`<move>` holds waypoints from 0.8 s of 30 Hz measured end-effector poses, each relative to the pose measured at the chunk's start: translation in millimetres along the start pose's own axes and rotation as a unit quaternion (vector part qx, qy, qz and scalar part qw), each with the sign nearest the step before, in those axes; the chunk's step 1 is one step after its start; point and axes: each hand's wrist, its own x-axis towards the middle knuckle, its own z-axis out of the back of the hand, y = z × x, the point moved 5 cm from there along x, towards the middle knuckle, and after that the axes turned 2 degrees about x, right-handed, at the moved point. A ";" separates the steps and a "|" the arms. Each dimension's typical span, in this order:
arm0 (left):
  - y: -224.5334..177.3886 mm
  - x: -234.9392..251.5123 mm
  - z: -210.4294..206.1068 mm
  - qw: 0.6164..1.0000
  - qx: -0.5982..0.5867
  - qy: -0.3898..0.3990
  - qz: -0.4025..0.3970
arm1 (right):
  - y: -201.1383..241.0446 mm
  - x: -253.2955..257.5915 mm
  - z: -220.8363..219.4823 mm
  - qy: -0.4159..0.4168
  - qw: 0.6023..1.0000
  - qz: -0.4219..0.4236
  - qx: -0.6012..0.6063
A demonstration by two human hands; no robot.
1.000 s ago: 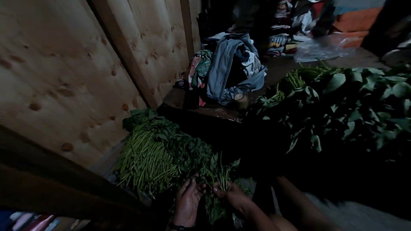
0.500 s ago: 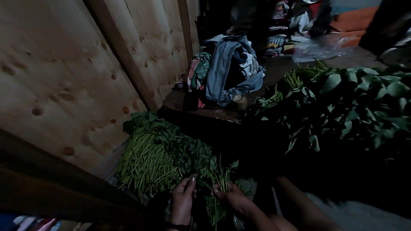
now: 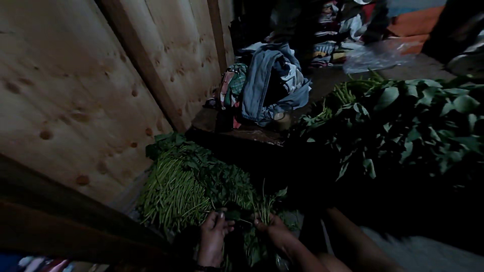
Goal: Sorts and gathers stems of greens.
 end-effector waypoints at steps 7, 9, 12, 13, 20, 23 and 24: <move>0.3 1.6 0.7 0.998 -0.066 -0.006 0.013 | 0.8 0.0 0.9 -0.009 1.000 -0.006 0.003; 0.6 2.8 0.0 0.996 -0.091 -0.005 0.003 | 1.2 -0.4 0.6 -0.002 1.000 -0.004 0.010; 11.9 0.4 -2.8 0.998 -0.047 0.051 -0.003 | 0.0 0.4 0.1 0.009 0.999 -0.002 0.044; 17.2 -2.9 -4.7 0.997 -0.006 0.083 -0.005 | 0.0 0.8 0.1 0.011 0.999 -0.003 0.053; 52.6 -32.8 -25.8 0.956 0.110 0.272 -0.017 | -2.8 -1.8 0.9 0.013 0.990 -0.056 0.127; 55.5 -38.8 -30.1 0.959 0.100 0.266 -0.024 | -8.4 1.1 5.8 -0.014 0.990 -0.086 0.112; 57.6 -38.6 -31.1 0.957 0.101 0.269 -0.030 | -9.9 1.9 7.0 -0.017 0.990 -0.089 0.105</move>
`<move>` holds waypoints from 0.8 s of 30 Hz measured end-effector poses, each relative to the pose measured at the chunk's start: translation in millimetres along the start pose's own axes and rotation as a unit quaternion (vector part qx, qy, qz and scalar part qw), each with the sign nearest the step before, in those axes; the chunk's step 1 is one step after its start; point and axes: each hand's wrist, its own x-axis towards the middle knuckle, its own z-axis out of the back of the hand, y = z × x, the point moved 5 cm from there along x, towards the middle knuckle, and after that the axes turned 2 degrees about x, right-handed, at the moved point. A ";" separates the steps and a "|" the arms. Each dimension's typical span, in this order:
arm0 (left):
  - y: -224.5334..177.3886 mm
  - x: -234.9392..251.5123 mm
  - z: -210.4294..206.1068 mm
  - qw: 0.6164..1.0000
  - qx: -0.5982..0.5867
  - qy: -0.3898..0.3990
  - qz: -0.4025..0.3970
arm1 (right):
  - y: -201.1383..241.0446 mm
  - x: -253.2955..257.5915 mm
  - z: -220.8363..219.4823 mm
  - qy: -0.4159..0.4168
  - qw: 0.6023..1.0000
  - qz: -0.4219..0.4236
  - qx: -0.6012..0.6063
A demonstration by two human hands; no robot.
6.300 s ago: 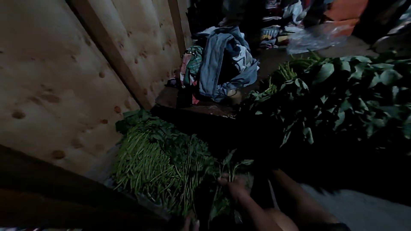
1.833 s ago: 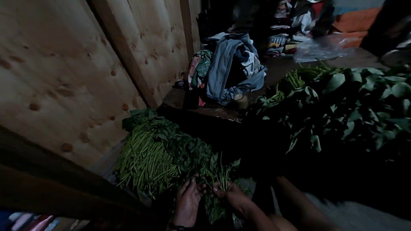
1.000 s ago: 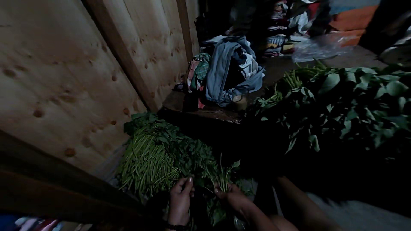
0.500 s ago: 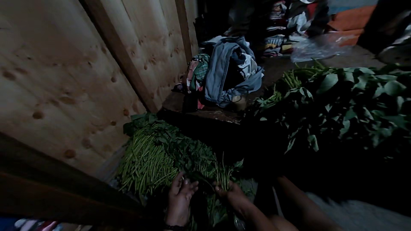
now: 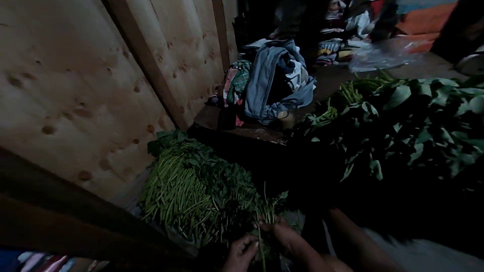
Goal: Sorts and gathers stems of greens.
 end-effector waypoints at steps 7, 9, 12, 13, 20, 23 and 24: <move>7.3 14.6 -2.2 0.990 0.124 0.013 0.061 | -3.6 8.1 2.0 0.018 0.997 0.004 -0.077; 14.3 18.0 -6.9 0.987 0.041 -0.043 0.150 | 2.1 5.8 -1.0 0.011 0.997 0.033 -0.066; 41.5 25.7 -10.6 0.965 -0.018 -0.110 0.239 | 10.0 7.3 4.5 -0.079 0.994 0.072 -0.005; 55.5 30.7 -7.1 0.961 0.016 -0.111 0.251 | 10.4 8.9 8.9 -0.120 0.990 0.076 0.016; 117.5 65.5 56.3 0.849 0.404 -0.115 0.321 | 7.6 15.3 26.1 -0.230 0.963 0.079 0.119; 119.7 67.7 69.9 0.851 0.401 -0.124 0.316 | 10.7 13.9 22.3 -0.209 0.962 0.087 0.153; 116.9 65.9 73.6 0.855 0.391 -0.145 0.308 | 11.5 13.4 20.9 -0.204 0.963 0.088 0.154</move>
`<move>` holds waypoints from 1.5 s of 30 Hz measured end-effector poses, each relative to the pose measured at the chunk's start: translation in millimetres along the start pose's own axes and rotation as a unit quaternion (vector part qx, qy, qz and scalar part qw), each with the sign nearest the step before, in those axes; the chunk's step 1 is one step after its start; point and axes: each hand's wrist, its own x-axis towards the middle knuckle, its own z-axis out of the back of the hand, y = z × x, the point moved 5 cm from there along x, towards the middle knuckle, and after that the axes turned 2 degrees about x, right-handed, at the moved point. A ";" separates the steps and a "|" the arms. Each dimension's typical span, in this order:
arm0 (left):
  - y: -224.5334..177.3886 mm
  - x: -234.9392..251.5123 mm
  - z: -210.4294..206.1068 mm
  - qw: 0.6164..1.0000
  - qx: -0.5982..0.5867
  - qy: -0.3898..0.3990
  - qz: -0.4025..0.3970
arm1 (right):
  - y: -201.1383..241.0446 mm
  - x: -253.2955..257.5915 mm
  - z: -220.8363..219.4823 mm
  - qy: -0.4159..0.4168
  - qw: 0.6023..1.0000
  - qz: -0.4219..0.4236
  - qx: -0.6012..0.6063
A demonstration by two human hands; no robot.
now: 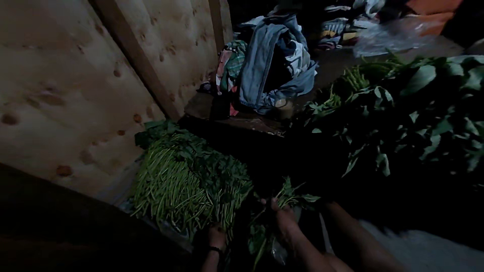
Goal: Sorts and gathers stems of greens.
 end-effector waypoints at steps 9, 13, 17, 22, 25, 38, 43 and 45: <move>8.5 -47.9 21.1 0.892 -0.430 -0.114 -0.074 | -3.9 -2.8 -3.2 0.039 0.998 0.002 0.054; -6.8 -89.8 32.2 0.869 -0.469 -0.086 -0.130 | -1.0 -12.6 -6.2 0.048 0.998 -0.003 0.046; -19.5 -124.0 39.0 0.845 -0.509 -0.069 -0.149 | -4.2 -18.7 -9.2 0.097 0.995 -0.021 -0.016; -31.8 -142.3 32.4 0.819 -0.539 -0.049 -0.193 | -9.7 -30.0 -18.4 0.206 0.972 -0.040 -0.105; -40.1 -146.3 25.4 0.818 -0.526 -0.033 -0.229 | -14.4 -31.6 -21.2 0.258 0.949 -0.015 -0.183; -66.6 -125.6 70.5 0.827 -0.516 -0.133 -0.182 | -15.8 -33.0 -23.3 0.287 0.919 0.043 -0.267; -60.6 -118.3 70.2 0.798 -0.561 -0.114 -0.190 | -11.7 -32.8 -21.7 0.266 0.929 0.048 -0.251; -56.2 -118.5 68.0 0.781 -0.584 -0.102 -0.194 | -10.6 -32.1 -21.6 0.264 0.933 0.050 -0.241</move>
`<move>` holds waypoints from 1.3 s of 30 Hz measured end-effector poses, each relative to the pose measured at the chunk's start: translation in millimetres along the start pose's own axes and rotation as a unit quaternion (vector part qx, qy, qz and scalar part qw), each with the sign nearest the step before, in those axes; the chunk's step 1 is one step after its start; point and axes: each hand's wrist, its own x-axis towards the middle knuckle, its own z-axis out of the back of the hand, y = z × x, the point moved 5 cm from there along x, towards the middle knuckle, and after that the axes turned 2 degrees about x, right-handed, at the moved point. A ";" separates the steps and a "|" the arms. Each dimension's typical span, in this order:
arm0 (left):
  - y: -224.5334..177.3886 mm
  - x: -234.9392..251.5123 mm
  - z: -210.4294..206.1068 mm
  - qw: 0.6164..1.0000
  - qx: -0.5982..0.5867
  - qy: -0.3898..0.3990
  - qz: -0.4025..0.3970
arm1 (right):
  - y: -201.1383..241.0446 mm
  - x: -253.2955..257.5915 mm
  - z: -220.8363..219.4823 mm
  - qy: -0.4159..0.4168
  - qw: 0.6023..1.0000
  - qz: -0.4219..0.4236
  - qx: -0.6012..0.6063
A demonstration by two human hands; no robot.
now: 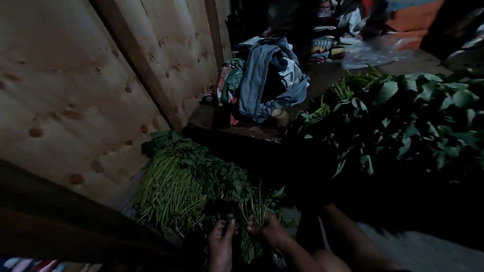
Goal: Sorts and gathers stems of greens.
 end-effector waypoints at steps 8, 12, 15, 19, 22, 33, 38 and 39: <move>1.3 -3.5 0.1 0.992 -0.109 0.061 -0.002 | 0.6 1.1 1.4 -0.028 0.999 0.001 0.034; -3.5 -5.6 -0.8 0.992 -0.109 0.071 -0.002 | -1.3 2.6 0.9 -0.028 0.999 -0.001 0.044; -1.9 -5.1 -1.3 0.995 -0.073 0.068 -0.009 | -1.0 2.6 1.3 -0.029 0.999 0.002 0.033; 1.8 -7.8 -7.1 0.996 0.025 0.081 0.011 | -0.5 2.8 1.8 -0.030 0.999 0.009 0.007; 1.5 -10.1 -14.0 0.995 0.038 0.091 0.033 | 0.6 1.4 1.2 -0.028 0.999 0.015 -0.012; 15.5 -13.2 -7.9 0.975 0.129 0.144 0.108 | 2.4 -2.1 0.1 -0.029 0.989 -0.028 0.141; 12.0 -22.4 -9.8 0.974 0.075 0.160 0.141 | 1.1 -2.5 1.4 -0.036 0.984 -0.035 0.172; 9.0 -24.9 -10.2 0.975 0.077 0.160 0.136 | 0.9 -2.2 1.8 -0.036 0.984 -0.032 0.174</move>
